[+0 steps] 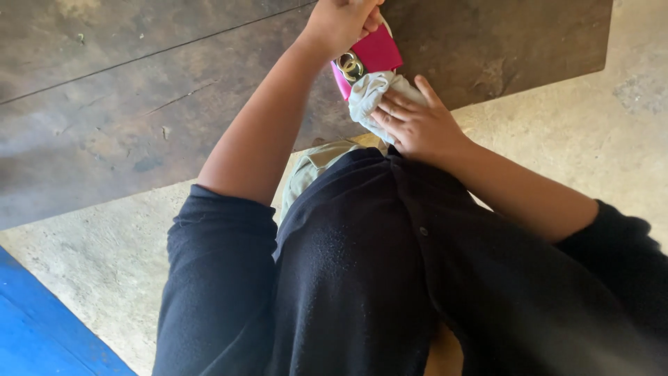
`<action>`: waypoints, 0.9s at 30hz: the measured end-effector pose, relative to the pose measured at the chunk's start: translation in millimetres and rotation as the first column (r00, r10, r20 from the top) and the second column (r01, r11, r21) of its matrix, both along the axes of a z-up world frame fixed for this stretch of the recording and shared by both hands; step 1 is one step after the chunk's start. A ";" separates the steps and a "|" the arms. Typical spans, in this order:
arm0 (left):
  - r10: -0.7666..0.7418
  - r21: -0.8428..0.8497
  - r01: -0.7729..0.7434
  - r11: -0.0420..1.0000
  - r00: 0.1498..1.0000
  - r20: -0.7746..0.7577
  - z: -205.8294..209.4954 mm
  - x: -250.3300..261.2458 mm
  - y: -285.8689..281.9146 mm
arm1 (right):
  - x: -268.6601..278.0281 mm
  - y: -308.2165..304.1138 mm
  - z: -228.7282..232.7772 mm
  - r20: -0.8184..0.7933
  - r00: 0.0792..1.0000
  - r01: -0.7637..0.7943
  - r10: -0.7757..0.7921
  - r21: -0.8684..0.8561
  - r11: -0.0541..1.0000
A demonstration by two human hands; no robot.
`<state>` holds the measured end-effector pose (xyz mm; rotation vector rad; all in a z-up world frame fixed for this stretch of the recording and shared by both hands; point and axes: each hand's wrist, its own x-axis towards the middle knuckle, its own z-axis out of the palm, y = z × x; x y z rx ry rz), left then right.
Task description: Cleaning and wiping down a pair of pink sandals with a white cloth.
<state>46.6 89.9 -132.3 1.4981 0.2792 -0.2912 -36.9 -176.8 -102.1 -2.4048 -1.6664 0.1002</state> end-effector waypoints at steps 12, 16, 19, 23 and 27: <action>-0.003 -0.162 0.009 0.987 0.999 0.042 -12.4 -17.8 17.6 | 13.7 59.9 -4.8 0.061 0.978 0.198 -0.201 0.054 0.979; 0.107 -0.306 -0.114 0.945 0.994 -0.039 -11.8 -20.9 11.9 | 3.6 38.2 4.0 0.188 0.971 0.157 -0.151 -0.015 0.988; 0.061 -0.286 -0.029 0.958 0.993 0.104 -19.8 -17.3 4.2 | 12.7 55.4 11.0 -0.051 0.973 0.216 -0.223 -0.123 0.969; 0.026 -0.058 -0.016 0.998 0.983 0.179 3.7 -20.3 4.1 | 25.9 79.1 15.7 -0.138 0.937 0.291 -0.320 -0.193 0.937; 0.034 0.128 -0.054 0.990 0.987 0.156 15.8 -21.2 4.1 | 10.3 64.3 13.1 -0.049 0.968 0.247 -0.246 0.007 0.969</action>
